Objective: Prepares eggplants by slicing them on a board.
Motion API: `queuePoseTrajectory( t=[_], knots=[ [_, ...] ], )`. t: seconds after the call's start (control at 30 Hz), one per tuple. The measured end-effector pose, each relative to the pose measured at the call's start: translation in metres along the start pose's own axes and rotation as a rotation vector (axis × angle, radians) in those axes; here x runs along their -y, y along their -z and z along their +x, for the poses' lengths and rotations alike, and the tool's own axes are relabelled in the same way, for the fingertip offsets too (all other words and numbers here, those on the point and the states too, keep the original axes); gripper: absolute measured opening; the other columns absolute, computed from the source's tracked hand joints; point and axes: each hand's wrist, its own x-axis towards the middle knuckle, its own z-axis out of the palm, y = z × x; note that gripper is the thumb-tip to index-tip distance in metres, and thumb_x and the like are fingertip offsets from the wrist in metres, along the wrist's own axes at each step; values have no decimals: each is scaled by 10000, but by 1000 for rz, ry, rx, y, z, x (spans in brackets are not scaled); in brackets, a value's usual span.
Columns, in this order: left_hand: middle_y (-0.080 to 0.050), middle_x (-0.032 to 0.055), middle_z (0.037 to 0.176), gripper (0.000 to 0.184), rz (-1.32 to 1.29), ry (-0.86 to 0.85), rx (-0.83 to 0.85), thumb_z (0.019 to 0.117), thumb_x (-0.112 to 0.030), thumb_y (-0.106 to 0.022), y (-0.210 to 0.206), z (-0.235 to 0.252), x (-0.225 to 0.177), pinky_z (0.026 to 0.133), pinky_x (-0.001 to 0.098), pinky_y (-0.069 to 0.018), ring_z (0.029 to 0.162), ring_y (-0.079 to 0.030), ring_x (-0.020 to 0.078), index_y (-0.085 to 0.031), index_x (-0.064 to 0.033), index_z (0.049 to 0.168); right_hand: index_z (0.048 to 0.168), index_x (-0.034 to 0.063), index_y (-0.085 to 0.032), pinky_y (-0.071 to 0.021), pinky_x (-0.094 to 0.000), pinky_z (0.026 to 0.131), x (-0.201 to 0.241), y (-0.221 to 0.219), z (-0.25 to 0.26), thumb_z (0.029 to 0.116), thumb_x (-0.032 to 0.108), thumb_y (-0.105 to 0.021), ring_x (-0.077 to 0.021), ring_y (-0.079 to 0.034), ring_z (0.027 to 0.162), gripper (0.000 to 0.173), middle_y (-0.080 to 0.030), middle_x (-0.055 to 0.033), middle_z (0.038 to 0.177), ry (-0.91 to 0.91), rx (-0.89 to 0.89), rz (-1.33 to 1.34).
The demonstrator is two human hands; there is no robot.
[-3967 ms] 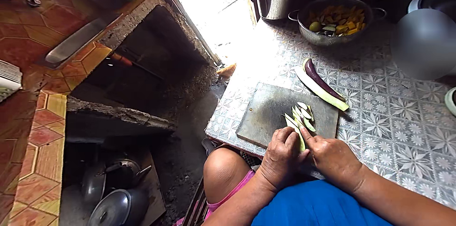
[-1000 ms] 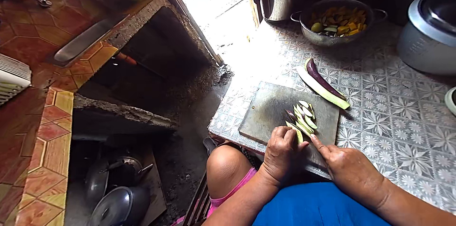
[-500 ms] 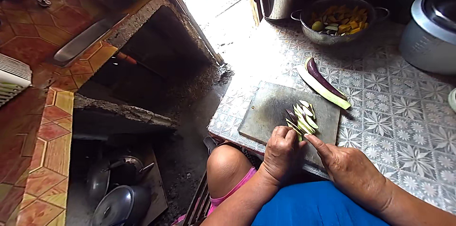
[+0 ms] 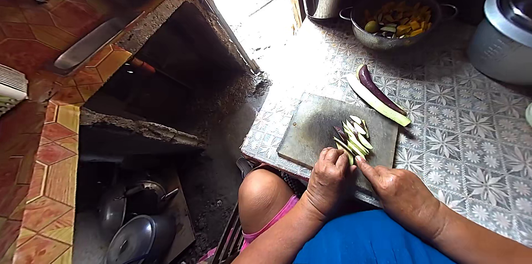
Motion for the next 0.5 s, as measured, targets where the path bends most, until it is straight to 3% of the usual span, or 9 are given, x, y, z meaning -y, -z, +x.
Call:
queuePoseTrajectory(
  t=[0.27,0.5],
  knots=[
    [-748,131,985,175,-12,51,-6,870,-174,-736,2,-1,-3,920,315,-580,979,-727,259,-772,-20,946,1252,2,-721,-471,-388,400,1,-4,6,832,38,-588,-258,-591,434,442,-592,-93,572,-38,63,14],
    [-750,121,982,173,-16,31,-6,869,-180,-743,0,-1,-1,919,315,-580,978,-727,256,-777,-28,945,1239,11,-728,-455,-391,392,3,11,2,818,40,-599,-259,-579,423,441,-571,-79,542,-60,112,-22]
  ],
)
